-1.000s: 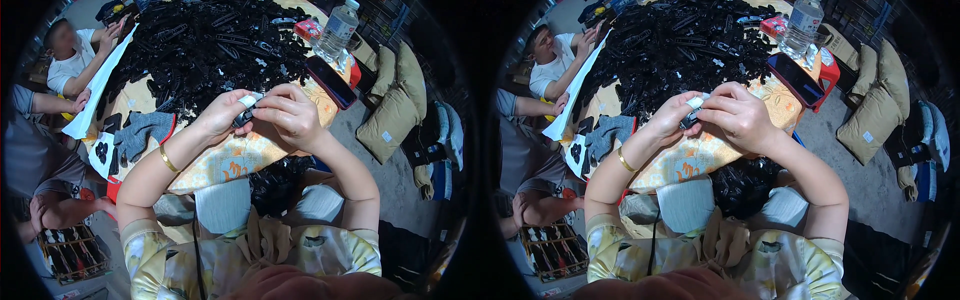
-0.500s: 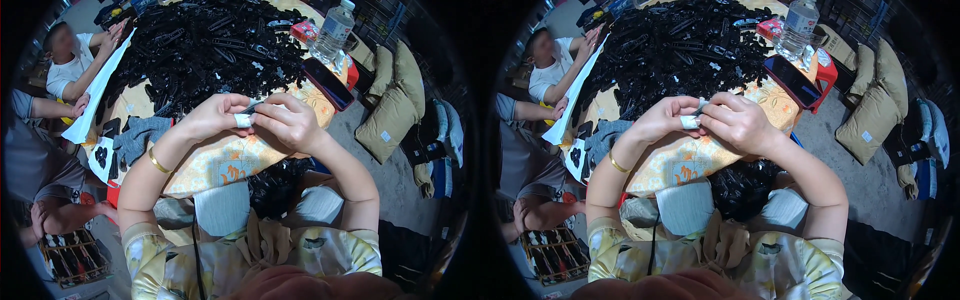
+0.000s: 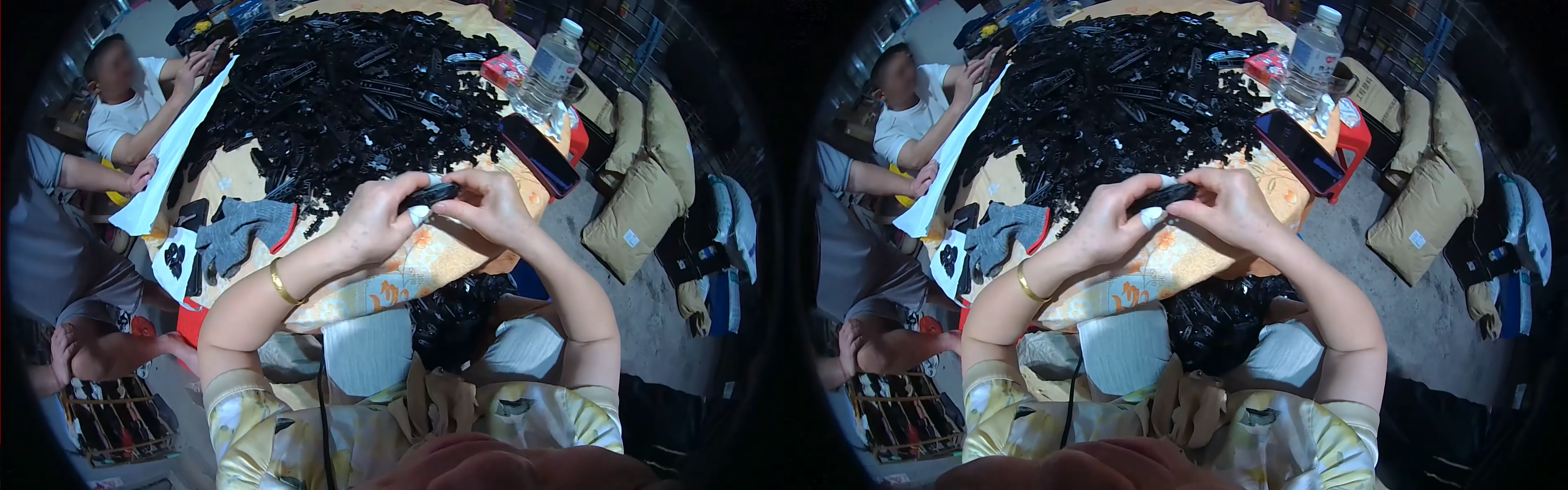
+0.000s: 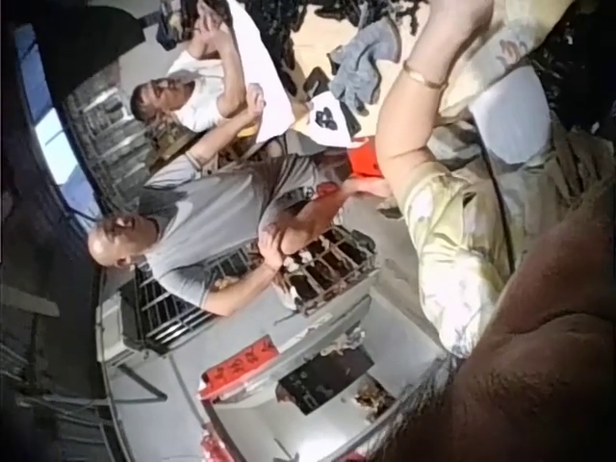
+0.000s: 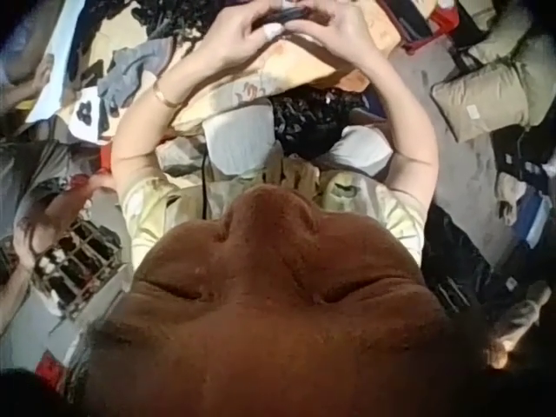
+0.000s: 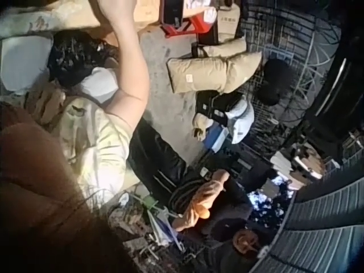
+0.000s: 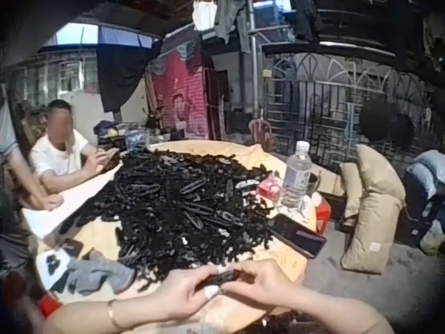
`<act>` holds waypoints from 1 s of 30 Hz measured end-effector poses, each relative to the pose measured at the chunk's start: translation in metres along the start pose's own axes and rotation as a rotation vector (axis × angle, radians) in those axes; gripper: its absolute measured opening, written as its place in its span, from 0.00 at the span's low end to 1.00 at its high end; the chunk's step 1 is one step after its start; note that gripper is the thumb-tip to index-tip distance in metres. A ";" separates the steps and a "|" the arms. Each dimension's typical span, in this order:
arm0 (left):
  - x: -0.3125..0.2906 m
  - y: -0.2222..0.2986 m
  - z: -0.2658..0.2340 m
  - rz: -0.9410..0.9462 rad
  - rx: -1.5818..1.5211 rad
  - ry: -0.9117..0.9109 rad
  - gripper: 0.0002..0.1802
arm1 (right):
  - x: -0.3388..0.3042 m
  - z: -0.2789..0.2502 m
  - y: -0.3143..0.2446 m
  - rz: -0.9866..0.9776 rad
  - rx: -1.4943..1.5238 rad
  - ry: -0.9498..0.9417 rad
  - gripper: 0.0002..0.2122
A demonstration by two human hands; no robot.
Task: Assembling small black plastic parts by hand by clicking them together at a table.
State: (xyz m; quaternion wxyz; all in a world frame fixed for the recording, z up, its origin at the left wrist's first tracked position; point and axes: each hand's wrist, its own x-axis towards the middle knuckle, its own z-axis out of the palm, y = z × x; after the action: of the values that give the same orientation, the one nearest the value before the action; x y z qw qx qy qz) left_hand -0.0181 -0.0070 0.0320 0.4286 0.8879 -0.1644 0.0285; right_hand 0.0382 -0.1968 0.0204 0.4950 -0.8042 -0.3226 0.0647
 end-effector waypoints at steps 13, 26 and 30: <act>0.009 -0.019 -0.098 0.144 0.789 0.304 0.22 | -0.023 -0.078 -0.007 0.092 -0.047 -0.751 0.13; 0.011 -0.066 -0.132 -0.093 0.662 0.531 0.12 | 0.013 -0.023 0.042 -0.371 -0.742 0.145 0.07; 0.014 -0.029 -0.100 -0.062 -0.468 0.358 0.18 | 0.013 -0.015 0.038 -0.429 -0.790 0.159 0.06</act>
State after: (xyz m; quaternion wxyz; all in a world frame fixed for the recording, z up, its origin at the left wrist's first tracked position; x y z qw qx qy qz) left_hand 0.0136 0.0832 0.0761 0.6444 0.7506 -0.0610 0.1327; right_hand 0.0721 -0.2118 -0.0012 0.1759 -0.8488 -0.4428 -0.2291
